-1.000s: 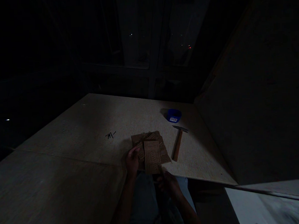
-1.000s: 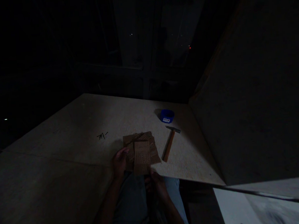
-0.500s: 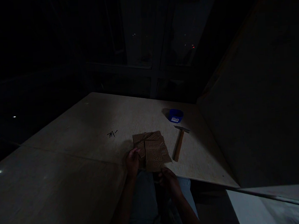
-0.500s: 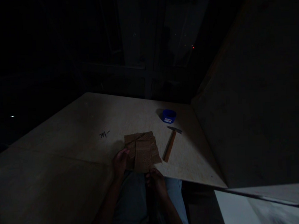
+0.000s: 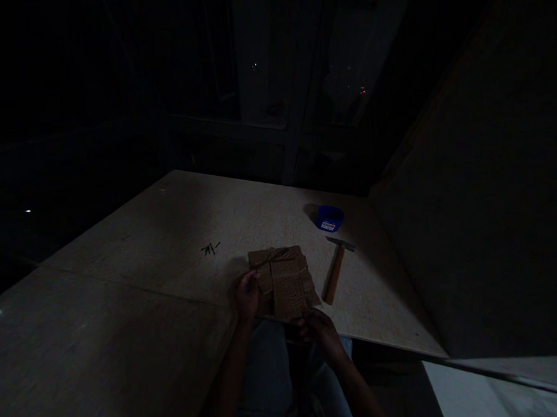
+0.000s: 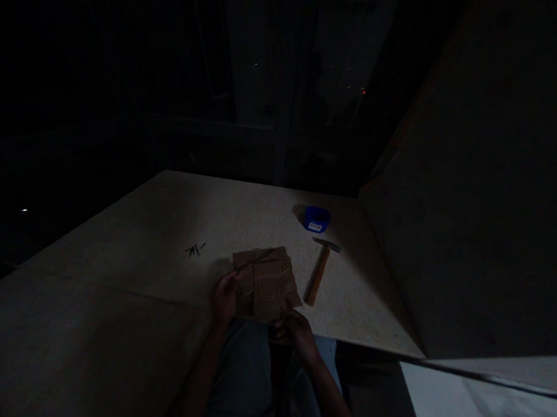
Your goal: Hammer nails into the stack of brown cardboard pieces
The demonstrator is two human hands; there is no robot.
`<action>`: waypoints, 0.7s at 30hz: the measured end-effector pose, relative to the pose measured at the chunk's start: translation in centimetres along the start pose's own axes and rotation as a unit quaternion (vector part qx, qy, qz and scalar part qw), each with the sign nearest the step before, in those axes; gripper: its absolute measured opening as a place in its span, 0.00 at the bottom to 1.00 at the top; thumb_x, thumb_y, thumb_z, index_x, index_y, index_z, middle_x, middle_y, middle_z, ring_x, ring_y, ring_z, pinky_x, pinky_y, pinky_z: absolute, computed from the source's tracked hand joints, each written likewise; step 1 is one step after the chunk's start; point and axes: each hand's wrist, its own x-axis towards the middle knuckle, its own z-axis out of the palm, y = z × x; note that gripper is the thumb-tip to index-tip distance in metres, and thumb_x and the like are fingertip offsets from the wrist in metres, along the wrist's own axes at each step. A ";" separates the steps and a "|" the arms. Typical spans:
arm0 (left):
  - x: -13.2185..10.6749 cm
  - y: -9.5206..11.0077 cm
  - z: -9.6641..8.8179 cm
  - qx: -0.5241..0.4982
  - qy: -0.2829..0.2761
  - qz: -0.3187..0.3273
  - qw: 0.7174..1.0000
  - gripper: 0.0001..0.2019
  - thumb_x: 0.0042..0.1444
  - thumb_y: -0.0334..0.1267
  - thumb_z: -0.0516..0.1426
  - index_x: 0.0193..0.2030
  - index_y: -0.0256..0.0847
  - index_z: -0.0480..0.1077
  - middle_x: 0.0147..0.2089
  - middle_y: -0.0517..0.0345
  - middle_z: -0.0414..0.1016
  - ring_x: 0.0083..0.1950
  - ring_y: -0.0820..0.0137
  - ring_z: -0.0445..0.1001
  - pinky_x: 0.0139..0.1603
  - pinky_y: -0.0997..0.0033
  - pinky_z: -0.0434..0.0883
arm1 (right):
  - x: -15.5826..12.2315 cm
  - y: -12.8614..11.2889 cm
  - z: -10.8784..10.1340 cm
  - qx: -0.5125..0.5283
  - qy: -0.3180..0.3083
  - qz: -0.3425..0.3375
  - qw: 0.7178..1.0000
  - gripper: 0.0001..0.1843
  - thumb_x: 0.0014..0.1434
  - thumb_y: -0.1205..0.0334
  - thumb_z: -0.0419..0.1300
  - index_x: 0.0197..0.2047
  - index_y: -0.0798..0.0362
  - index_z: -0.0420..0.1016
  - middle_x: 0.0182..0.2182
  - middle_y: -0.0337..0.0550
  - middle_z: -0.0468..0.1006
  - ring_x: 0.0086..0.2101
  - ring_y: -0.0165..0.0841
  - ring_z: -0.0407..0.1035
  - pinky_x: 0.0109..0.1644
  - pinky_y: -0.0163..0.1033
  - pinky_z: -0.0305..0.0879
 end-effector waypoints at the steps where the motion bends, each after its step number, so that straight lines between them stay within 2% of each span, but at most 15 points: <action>1: 0.2 0.0 0.0 -0.002 -0.001 0.000 1.000 0.21 0.47 0.56 0.66 0.39 0.40 0.79 0.41 0.48 0.83 0.47 0.57 0.80 0.53 0.59 0.73 | 0.0 -0.1 -0.2 -0.003 0.001 0.000 1.000 0.30 0.40 0.35 0.72 0.32 0.53 0.74 0.27 0.42 0.81 0.23 0.30 0.72 0.25 0.33 0.67; 6: 1.4 -0.1 0.4 -0.021 -0.012 -0.004 1.000 0.19 0.49 0.54 0.66 0.40 0.40 0.79 0.41 0.47 0.83 0.46 0.56 0.80 0.52 0.58 0.74 | -0.1 -0.7 -0.7 -0.016 -0.010 0.014 1.000 0.33 0.41 0.32 0.72 0.34 0.55 0.76 0.29 0.45 0.82 0.24 0.30 0.73 0.25 0.33 0.66; 12: 2.6 0.7 1.4 -0.017 0.005 0.006 1.000 0.16 0.49 0.50 0.66 0.37 0.40 0.79 0.39 0.48 0.83 0.45 0.57 0.80 0.54 0.56 0.73 | 0.3 -1.5 -0.8 -0.038 -0.011 0.043 0.998 0.38 0.40 0.28 0.70 0.36 0.56 0.78 0.31 0.47 0.83 0.24 0.32 0.74 0.26 0.35 0.68; 16: 2.3 1.4 1.7 -0.020 -0.002 0.038 0.999 0.15 0.51 0.51 0.65 0.37 0.41 0.80 0.40 0.48 0.83 0.44 0.57 0.80 0.55 0.56 0.73 | 0.5 -1.4 -1.0 -0.044 -0.014 0.048 0.998 0.38 0.41 0.27 0.69 0.37 0.56 0.79 0.32 0.49 0.84 0.25 0.32 0.74 0.27 0.36 0.68; 21: 1.2 1.8 2.4 0.010 -0.050 0.084 0.995 0.16 0.55 0.52 0.63 0.40 0.42 0.82 0.44 0.46 0.83 0.47 0.56 0.80 0.55 0.55 0.74 | 0.7 -0.5 -1.2 -0.036 -0.018 0.055 0.998 0.38 0.41 0.27 0.69 0.37 0.56 0.79 0.31 0.48 0.83 0.25 0.32 0.74 0.27 0.35 0.67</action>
